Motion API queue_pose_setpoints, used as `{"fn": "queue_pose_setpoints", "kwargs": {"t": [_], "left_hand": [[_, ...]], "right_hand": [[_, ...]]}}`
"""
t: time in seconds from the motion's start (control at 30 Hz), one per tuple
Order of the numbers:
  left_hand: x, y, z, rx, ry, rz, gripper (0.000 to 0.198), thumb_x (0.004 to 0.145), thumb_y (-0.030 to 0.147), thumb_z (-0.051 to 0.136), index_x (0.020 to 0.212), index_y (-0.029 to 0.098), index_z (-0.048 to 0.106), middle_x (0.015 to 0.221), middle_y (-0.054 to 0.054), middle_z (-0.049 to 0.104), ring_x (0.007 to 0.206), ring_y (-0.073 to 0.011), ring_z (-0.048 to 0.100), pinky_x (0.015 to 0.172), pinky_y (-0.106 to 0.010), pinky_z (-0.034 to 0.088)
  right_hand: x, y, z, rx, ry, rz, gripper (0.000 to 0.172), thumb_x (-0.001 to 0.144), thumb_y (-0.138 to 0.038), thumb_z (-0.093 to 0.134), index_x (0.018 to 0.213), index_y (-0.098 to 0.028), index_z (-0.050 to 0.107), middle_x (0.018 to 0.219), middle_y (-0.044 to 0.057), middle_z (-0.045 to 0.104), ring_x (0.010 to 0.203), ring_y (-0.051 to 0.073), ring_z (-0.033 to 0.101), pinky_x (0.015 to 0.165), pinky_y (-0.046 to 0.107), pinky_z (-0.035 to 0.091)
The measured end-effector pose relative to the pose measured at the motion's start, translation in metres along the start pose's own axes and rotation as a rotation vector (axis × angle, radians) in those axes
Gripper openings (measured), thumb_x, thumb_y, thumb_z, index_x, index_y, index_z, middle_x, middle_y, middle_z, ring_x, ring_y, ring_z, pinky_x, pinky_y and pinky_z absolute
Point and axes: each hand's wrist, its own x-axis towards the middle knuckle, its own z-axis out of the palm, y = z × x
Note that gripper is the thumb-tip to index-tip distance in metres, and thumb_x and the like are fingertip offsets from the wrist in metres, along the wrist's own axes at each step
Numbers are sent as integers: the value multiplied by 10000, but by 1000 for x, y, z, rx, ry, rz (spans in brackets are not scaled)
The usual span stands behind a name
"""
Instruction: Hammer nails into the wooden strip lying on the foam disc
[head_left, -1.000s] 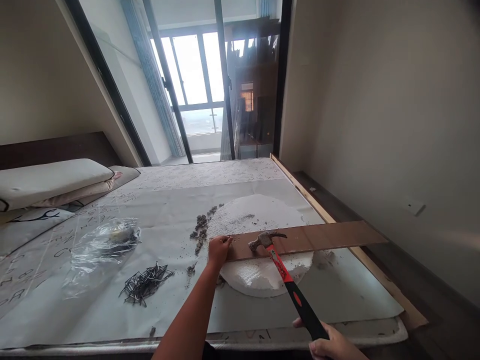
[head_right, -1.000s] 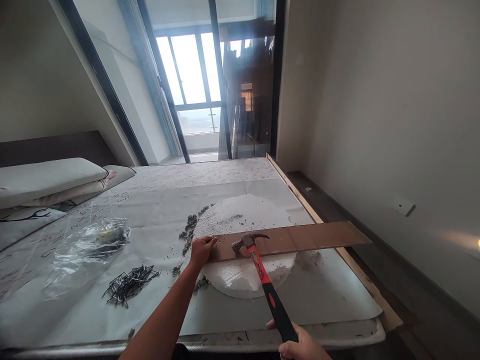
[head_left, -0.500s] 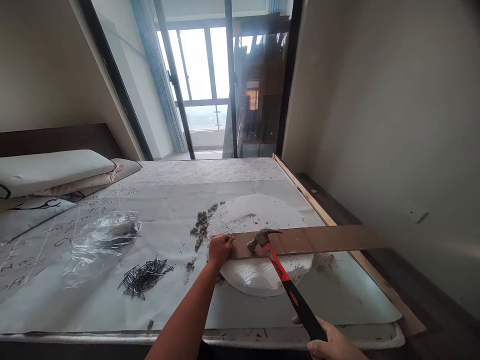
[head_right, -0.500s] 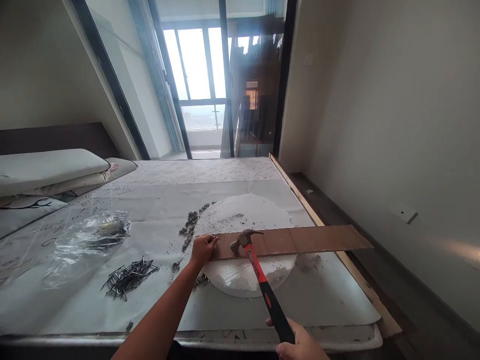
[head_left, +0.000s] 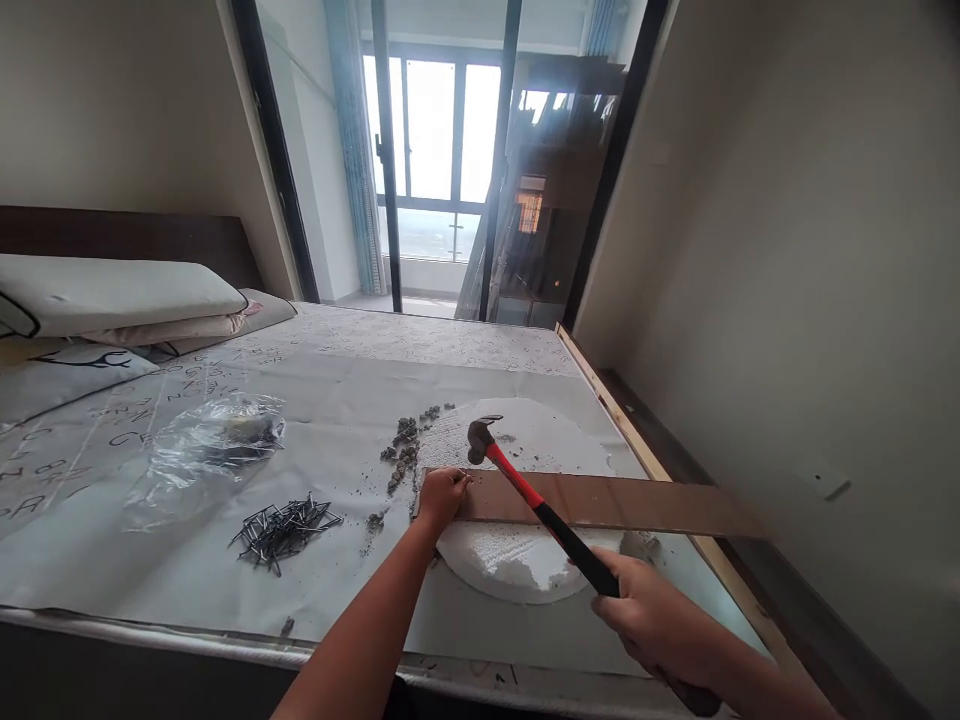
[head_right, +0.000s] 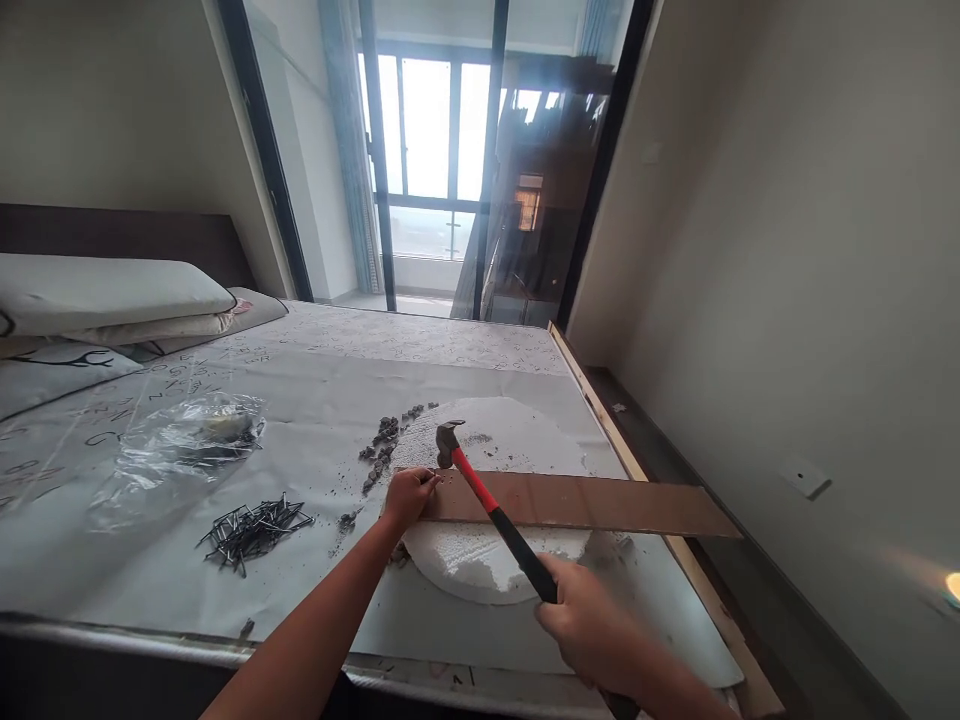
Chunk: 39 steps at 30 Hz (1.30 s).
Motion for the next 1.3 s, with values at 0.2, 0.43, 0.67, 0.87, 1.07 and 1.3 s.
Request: {"fn": "queue_pose_setpoints", "kwargs": {"t": [0.2, 0.43, 0.67, 0.87, 1.07, 1.3], "left_hand": [[0, -2, 0, 4, -17, -19, 246, 771, 333, 518, 662, 172, 669, 724, -46, 674, 671, -150, 556, 598, -243, 331], [-1, -3, 0, -8, -36, -9, 231, 772, 313, 522, 658, 175, 669, 728, -47, 674, 652, -144, 559, 595, -239, 341], [-1, -5, 1, 90, -42, 0, 235, 773, 322, 525, 672, 170, 673, 719, -47, 661, 691, -149, 553, 631, -241, 345], [0, -5, 1, 116, -84, -3, 233, 778, 318, 511, 689, 181, 678, 779, -54, 673, 721, -157, 562, 639, -245, 344], [-1, -6, 1, 88, -73, -1, 205, 761, 309, 534, 687, 187, 681, 788, -52, 678, 746, -173, 573, 678, -259, 365], [3, -8, -6, -65, -91, -29, 175, 700, 283, 555, 760, 188, 690, 844, -55, 680, 777, -171, 579, 668, -249, 402]], "right_hand": [[6, -15, 0, -153, 154, -228, 457, 641, -82, 407, 1075, -157, 528, 609, -33, 470, 494, 90, 424, 437, 193, 334], [8, -20, 1, -102, 36, -66, 405, 688, -99, 368, 1074, -155, 475, 431, -114, 293, 297, 67, 297, 322, 186, 249], [14, -12, 7, -117, 8, -39, 422, 664, -63, 341, 1055, -138, 479, 396, -125, 290, 281, 68, 309, 339, 191, 241], [14, -12, 9, -175, 117, -148, 393, 639, -49, 367, 990, -136, 521, 511, -75, 415, 399, 63, 359, 414, 189, 291], [22, -3, 14, -101, 3, -21, 386, 633, -80, 366, 983, -161, 506, 414, -105, 311, 294, 78, 320, 320, 194, 247], [7, -16, 0, -29, 46, -95, 408, 726, -147, 392, 1133, -156, 429, 462, -106, 309, 325, 68, 277, 331, 195, 259]]}}
